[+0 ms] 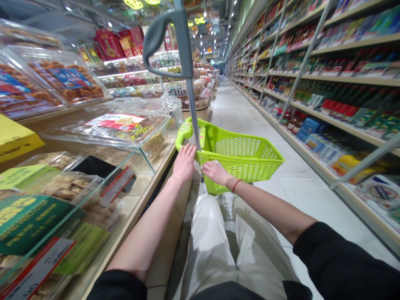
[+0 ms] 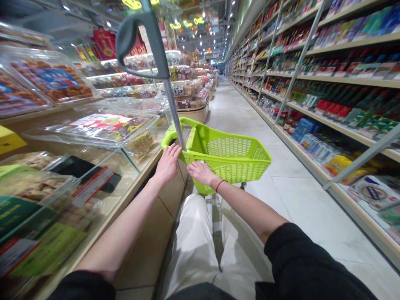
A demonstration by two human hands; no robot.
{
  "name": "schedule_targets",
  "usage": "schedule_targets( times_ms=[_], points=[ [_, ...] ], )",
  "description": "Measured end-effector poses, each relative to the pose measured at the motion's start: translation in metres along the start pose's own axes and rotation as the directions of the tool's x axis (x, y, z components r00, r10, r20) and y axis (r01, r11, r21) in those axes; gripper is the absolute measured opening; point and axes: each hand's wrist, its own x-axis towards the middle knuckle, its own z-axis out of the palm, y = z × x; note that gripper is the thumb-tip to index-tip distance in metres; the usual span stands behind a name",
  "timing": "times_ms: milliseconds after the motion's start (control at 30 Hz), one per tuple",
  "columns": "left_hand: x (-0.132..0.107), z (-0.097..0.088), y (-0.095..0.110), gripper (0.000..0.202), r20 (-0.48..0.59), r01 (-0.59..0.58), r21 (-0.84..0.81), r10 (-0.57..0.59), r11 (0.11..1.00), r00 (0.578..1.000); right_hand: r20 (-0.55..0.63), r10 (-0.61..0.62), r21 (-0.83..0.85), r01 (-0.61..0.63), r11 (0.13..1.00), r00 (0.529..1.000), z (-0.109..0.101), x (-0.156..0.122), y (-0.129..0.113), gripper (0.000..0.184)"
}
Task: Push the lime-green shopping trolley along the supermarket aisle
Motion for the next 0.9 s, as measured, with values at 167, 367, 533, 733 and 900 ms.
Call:
schedule_targets(
  times_ms=[167, 367, 533, 733, 900],
  points=[
    [-0.001, -0.001, 0.001, 0.075, 0.0, 0.002, 0.006, -0.002, 1.0, 1.0, -0.121, 0.153, 0.137, -0.137, 0.981, 0.981, -0.016, 0.006, 0.001, 0.03],
    [-0.001, -0.002, 0.003, 0.071, -0.008, 0.009, 0.0, -0.009, 1.0, 1.0, -0.218, 0.619, 0.352, -0.531, 0.771, 0.754, -0.048, 0.059, 0.006, 0.045],
    [-0.001, -0.003, 0.004, 0.072, -0.003, 0.013, 0.008, -0.013, 1.0, 1.0, -0.089, 0.658, 0.447, -0.56, 0.697, 0.748, -0.036, 0.059, -0.004, 0.05],
    [-0.001, -0.002, 0.004, 0.071, -0.008, 0.015, 0.011, -0.015, 1.0, 1.0, -0.231, 0.587, 0.496, -0.426, 0.757, 0.776, -0.02, 0.023, -0.011, 0.058],
    [0.0, -0.002, 0.004, 0.071, -0.012, 0.017, 0.016, -0.017, 1.0, 1.0, -0.239, 0.66, 0.611, -0.418, 0.672, 0.712, -0.026, 0.052, -0.007, 0.055]
  ],
)
